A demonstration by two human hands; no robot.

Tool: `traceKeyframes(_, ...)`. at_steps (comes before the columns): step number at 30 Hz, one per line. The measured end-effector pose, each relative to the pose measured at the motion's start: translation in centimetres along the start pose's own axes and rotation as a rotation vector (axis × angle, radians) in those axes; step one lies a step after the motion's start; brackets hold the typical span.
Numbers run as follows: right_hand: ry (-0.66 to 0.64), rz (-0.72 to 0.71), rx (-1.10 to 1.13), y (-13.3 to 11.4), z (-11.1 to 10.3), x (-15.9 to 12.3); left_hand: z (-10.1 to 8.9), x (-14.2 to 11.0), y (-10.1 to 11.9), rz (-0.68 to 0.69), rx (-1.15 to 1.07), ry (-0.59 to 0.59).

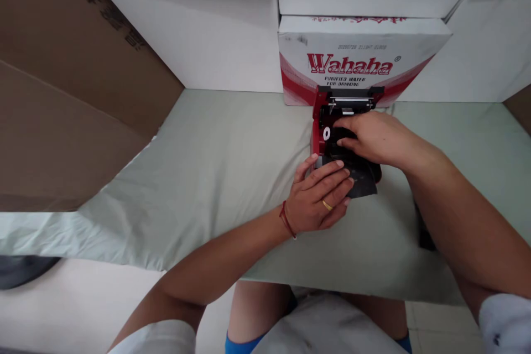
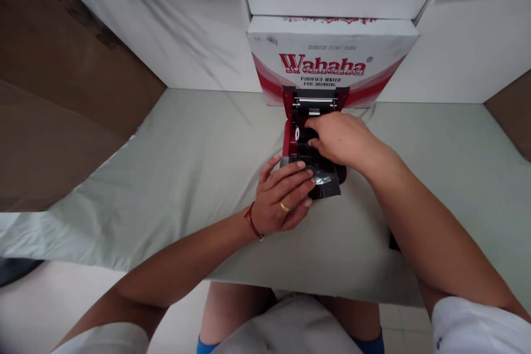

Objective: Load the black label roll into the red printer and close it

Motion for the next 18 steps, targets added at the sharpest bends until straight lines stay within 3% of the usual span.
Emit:
traceKeyframes(3, -0.081, 0.134, -0.136, -0.6, -0.2, 0.3, 0.0, 0.2, 0.2, 0.026, 0.045, -0.015)
traceKeyframes(6, -0.11, 0.167, -0.198, -1.5, -0.2, 0.6, 0.1, 0.2, 0.2, 0.043, 0.052, -0.04)
traceKeyframes(14, -0.094, 0.146, -0.223, -1.5, 1.0, 1.0, 0.0, 0.3, 0.5, 0.043, 0.093, -0.035)
traceKeyframes(18, 0.048, -0.029, 0.028, -1.6, -0.1, -1.2, -0.1, 0.3, 0.6, 0.062, 0.106, -0.047)
Point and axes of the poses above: each hand's wrist, its own x-axis towards the middle knuckle, its own z-axis out of the palm, y = z × x, the point moved 6 cm from there along x, towards the middle knuckle
